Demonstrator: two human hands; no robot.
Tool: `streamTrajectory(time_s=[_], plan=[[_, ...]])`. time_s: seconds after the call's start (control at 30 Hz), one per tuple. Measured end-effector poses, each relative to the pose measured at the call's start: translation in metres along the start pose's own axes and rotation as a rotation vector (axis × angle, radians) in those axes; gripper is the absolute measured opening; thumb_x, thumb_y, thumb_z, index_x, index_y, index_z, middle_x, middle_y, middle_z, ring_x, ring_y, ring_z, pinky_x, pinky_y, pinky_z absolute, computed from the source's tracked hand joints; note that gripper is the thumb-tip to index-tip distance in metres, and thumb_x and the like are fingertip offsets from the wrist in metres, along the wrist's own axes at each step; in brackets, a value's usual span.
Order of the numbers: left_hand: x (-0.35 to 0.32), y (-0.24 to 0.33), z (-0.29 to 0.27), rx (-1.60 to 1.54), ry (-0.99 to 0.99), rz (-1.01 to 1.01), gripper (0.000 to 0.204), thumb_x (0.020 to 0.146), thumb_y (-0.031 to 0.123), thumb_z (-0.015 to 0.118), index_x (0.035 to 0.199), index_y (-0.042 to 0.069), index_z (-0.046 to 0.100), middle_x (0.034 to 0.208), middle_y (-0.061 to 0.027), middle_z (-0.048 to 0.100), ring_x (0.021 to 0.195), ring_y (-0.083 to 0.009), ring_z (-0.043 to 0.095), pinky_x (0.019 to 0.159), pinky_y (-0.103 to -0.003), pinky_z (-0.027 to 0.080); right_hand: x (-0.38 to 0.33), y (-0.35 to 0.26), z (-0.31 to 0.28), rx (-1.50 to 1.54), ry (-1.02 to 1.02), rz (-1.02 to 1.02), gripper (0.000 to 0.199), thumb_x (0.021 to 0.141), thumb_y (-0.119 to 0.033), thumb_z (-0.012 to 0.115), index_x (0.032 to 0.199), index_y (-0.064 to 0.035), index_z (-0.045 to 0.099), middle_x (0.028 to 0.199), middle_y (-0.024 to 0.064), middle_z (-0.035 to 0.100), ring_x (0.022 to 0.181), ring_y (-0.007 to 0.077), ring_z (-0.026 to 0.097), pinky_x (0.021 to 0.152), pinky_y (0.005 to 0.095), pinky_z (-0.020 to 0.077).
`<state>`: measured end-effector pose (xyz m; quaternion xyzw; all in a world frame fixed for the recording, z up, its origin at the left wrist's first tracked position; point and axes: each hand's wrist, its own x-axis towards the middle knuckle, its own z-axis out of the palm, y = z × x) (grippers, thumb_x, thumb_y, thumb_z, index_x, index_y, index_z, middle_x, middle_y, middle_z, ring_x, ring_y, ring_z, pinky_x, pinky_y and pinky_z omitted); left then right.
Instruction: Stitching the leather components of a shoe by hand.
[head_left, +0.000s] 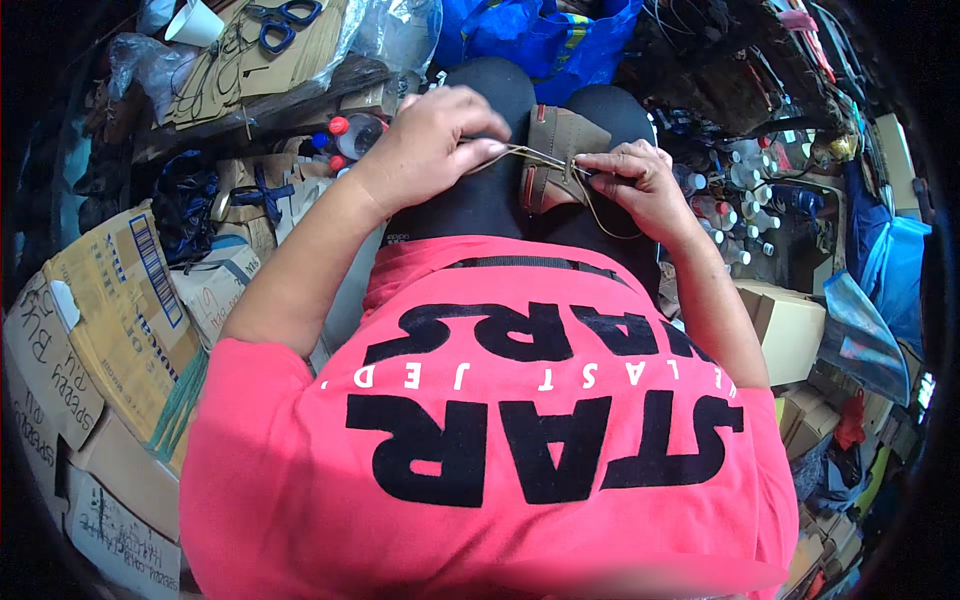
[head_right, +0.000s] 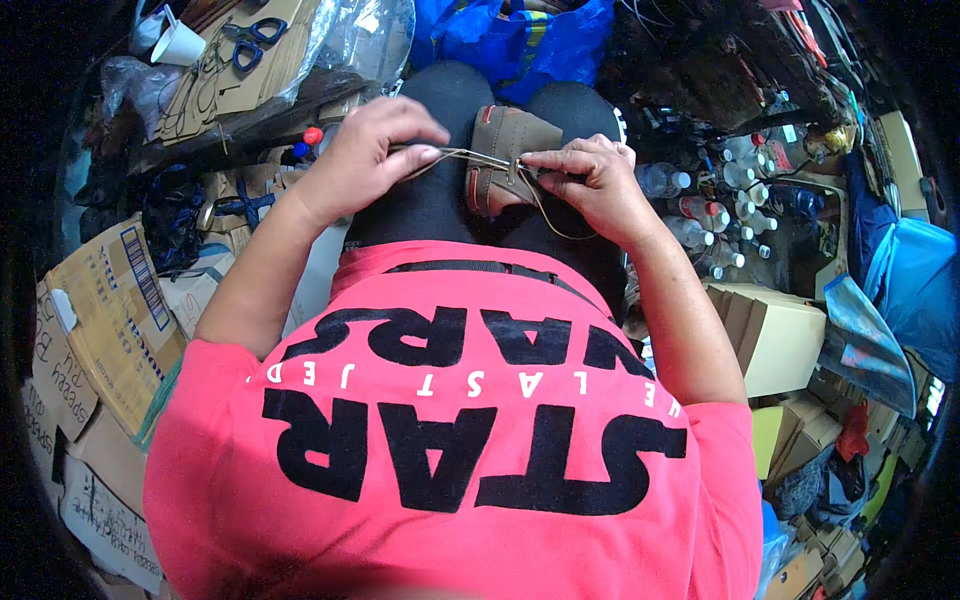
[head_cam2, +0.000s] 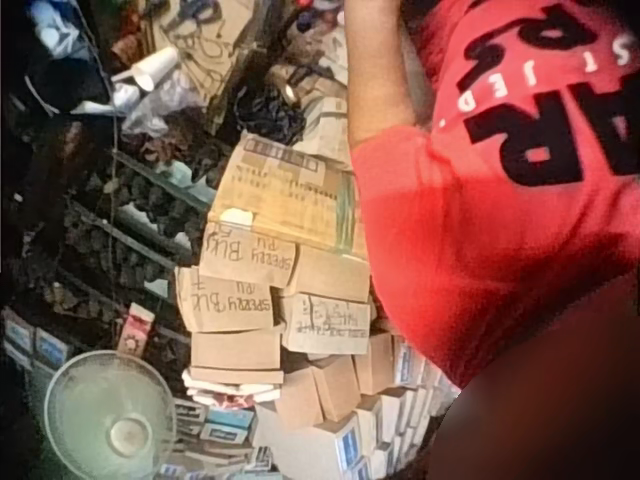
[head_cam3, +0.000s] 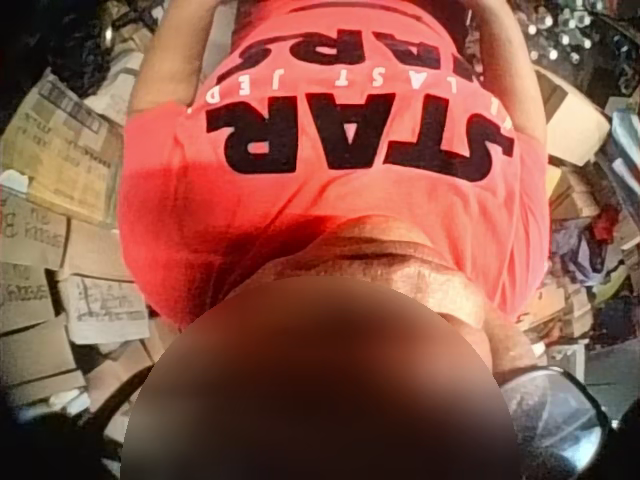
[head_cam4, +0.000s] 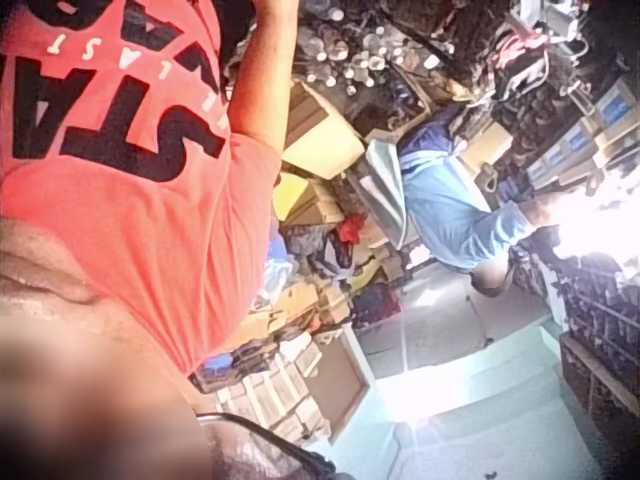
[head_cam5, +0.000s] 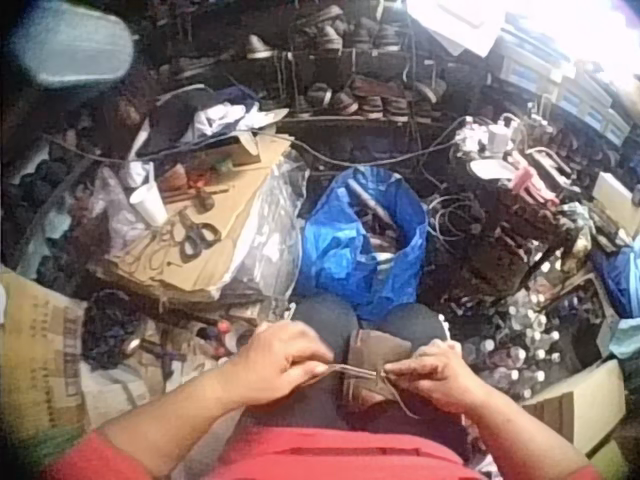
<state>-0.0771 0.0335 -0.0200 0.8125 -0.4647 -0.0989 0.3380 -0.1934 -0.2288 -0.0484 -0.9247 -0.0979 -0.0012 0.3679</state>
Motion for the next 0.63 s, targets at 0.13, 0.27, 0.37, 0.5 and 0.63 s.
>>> streamTrajectory(time_s=[0.13, 0.27, 0.37, 0.5, 0.63], plan=[[0.016, 0.012, 0.006, 0.027, 0.098, 0.104, 0.012, 0.073, 0.015, 0.071, 0.084, 0.012, 0.066, 0.084, -0.0016, 0.061, 0.086, -0.0212, 0.056, 0.078, -0.035, 0.039, 0.001, -0.001, 0.001, -0.015, 0.000, 0.023, 0.029, 0.074, -0.010, 0.070, 0.102, -0.0154, 0.071, 0.070, -0.0002, 0.057, 0.072, 0.0153, 0.048, 0.074, 0.0293, 0.0355], [0.023, 0.010, 0.016, 0.154, 0.039, 0.153, 0.011, 0.070, 0.013, 0.072, 0.080, 0.012, 0.066, 0.079, -0.0004, 0.061, 0.083, -0.0210, 0.056, 0.075, -0.035, 0.040, 0.000, -0.003, 0.003, -0.024, 0.024, 0.000, 0.028, 0.073, -0.011, 0.071, 0.101, -0.0156, 0.071, 0.070, -0.0007, 0.057, 0.072, 0.0152, 0.048, 0.074, 0.0300, 0.0349], [0.026, 0.003, 0.023, 0.105, 0.009, 0.141, 0.012, 0.069, 0.012, 0.072, 0.079, 0.011, 0.066, 0.078, -0.0007, 0.061, 0.081, -0.0212, 0.056, 0.074, -0.035, 0.041, -0.001, -0.001, 0.006, -0.038, 0.048, -0.002, 0.027, 0.073, -0.012, 0.072, 0.100, -0.0162, 0.071, 0.070, -0.0017, 0.057, 0.072, 0.0147, 0.048, 0.075, 0.0304, 0.0340], [0.028, 0.003, 0.028, -0.129, -0.061, -0.002, 0.015, 0.069, 0.010, 0.073, 0.082, 0.009, 0.066, 0.077, -0.0045, 0.061, 0.078, -0.0209, 0.058, 0.073, -0.033, 0.045, -0.001, -0.005, 0.009, -0.054, 0.069, 0.055, 0.027, 0.073, -0.012, 0.073, 0.099, -0.0172, 0.072, 0.069, -0.0036, 0.057, 0.073, 0.0131, 0.048, 0.079, 0.0308, 0.0306], [0.025, 0.007, 0.037, -0.226, -0.093, -0.170, 0.017, 0.069, 0.011, 0.074, 0.084, 0.007, 0.066, 0.083, -0.0104, 0.065, 0.081, -0.0188, 0.061, 0.075, -0.031, 0.047, -0.003, -0.009, 0.012, -0.080, 0.065, 0.117, 0.028, 0.073, -0.013, 0.073, 0.101, -0.0181, 0.071, 0.071, -0.0059, 0.058, 0.076, 0.0121, 0.048, 0.082, 0.0328, 0.0291]])
